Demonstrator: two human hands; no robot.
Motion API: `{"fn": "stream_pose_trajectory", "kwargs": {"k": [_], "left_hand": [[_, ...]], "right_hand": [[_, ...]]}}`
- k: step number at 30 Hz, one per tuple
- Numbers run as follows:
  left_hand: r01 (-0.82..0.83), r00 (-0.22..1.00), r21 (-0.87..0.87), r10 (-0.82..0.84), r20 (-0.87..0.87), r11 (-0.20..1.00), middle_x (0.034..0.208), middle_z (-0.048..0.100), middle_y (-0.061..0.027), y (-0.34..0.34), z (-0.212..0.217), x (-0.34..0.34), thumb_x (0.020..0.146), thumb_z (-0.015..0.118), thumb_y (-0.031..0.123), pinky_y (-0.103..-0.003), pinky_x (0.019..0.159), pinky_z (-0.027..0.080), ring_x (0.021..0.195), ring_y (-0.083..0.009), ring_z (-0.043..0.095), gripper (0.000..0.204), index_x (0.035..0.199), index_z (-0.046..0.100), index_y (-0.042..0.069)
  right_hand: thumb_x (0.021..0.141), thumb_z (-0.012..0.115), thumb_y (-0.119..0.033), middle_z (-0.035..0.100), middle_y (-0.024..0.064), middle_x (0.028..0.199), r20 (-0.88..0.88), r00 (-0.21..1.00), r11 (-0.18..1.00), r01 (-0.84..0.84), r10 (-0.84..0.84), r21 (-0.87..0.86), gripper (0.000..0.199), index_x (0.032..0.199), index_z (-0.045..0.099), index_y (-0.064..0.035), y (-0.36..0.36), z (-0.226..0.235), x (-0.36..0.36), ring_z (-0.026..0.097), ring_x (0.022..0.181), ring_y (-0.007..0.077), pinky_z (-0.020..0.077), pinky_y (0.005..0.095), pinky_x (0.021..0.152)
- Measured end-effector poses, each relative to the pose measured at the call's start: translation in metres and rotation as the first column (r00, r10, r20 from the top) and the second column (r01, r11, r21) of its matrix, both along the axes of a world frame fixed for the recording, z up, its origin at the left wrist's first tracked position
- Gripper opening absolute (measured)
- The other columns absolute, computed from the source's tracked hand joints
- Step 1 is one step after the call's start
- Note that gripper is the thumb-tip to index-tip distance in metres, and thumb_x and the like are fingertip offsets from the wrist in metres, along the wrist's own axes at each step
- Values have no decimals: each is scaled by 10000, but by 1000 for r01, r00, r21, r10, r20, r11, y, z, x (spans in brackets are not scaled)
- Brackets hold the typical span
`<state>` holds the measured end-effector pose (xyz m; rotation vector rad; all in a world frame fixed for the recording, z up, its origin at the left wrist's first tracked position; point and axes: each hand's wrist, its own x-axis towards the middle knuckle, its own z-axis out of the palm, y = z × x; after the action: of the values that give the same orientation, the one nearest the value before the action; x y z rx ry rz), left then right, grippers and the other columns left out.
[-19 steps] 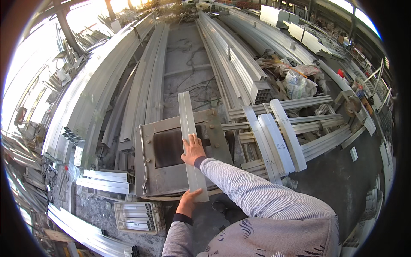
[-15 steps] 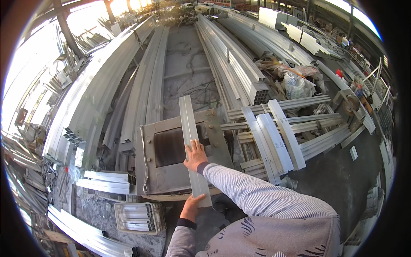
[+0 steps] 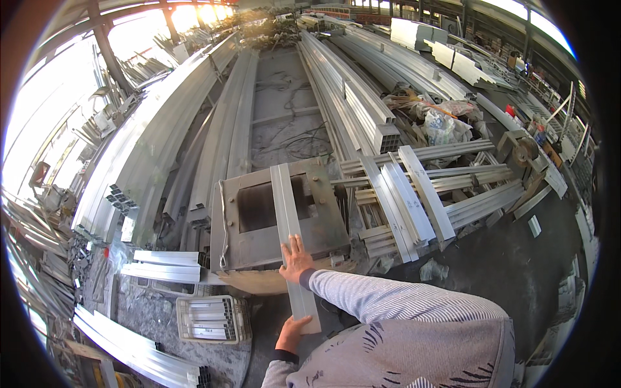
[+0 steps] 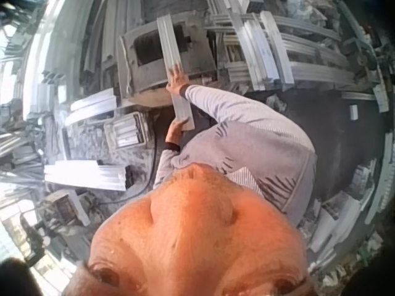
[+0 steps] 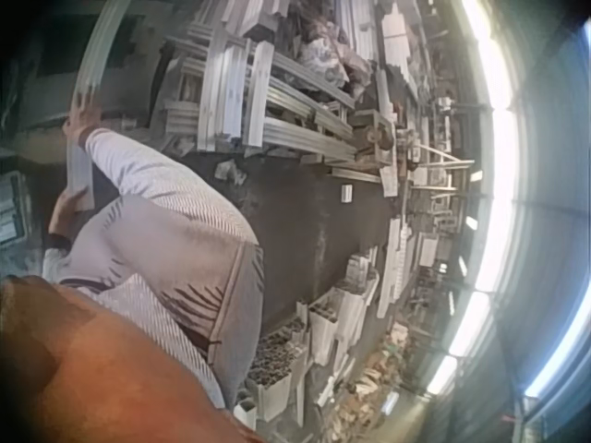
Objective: The person repeatedly picks up long metal profiles, places them into a machine slot, and removes them without visible cutting or finishing. The person handles the profiles one at a time and stacks them nearby after each cycle.
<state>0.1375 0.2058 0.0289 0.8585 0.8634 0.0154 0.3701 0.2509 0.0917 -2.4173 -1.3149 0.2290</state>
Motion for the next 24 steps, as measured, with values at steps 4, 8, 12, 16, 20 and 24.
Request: {"fn": "stream_pose_trajectory", "kwargs": {"k": [4, 8, 12, 16, 20, 24], "left_hand": [[-36, 998, 18, 35, 54, 999, 1150, 761, -110, -22, 9, -27, 959, 787, 155, -410, 887, 602, 994, -257, 744, 401, 1304, 677, -16], [-43, 998, 29, 41, 53, 999, 1148, 760, -108, -36, 11, -46, 979, 755, 167, -373, 883, 585, 982, -237, 738, 397, 1309, 680, -39], [-38, 997, 46, 35, 62, 998, 1178, 754, -103, -44, 16, -66, 956, 791, 181, -410, 894, 599, 1018, -250, 740, 432, 1321, 662, -10], [-59, 997, 21, 58, 46, 998, 1197, 742, -106, -55, 30, -82, 965, 778, 190, -409, 898, 603, 1018, -246, 737, 441, 1340, 643, 0], [-70, 998, -17, 70, -6, 997, 1205, 731, -110, -63, 40, -91, 977, 758, 174, -403, 912, 603, 1033, -245, 730, 451, 1368, 613, 5], [-57, 997, 24, 56, 59, 998, 1190, 753, -73, -62, 34, -93, 971, 741, 167, -350, 940, 568, 1030, -217, 723, 420, 1345, 658, -6]], "right_hand": [[864, 729, -379, 242, 228, 1734, 2, 1000, 998, -11, 11, 66, 843, 1608, 456, -93, -14, -7, -29, 125, 1652, 413, 457, 498, 1213], [892, 716, -400, 219, 221, 1757, 12, 1000, 1000, -23, 23, 7, 844, 1628, 436, -96, -21, -10, -49, 110, 1659, 404, 435, 467, 1235], [887, 710, -370, 226, 232, 1755, 37, 998, 999, -48, 48, -3, 835, 1628, 444, -94, -26, -11, -69, 112, 1660, 409, 441, 489, 1220], [864, 696, -379, 245, 237, 1744, -34, 998, 998, -57, 58, 11, 838, 1618, 463, -98, -27, -12, -88, 125, 1653, 429, 371, 564, 1249], [855, 722, -334, 242, 235, 1743, -11, 996, 996, -86, 86, 0, 845, 1621, 456, -96, -29, -11, -100, 128, 1657, 412, 487, 511, 1176], [841, 732, -330, 266, 244, 1722, -158, 979, 985, -111, 132, 133, 834, 1594, 480, -73, -27, -8, -92, 189, 1629, 450, 380, 536, 1256]]}}
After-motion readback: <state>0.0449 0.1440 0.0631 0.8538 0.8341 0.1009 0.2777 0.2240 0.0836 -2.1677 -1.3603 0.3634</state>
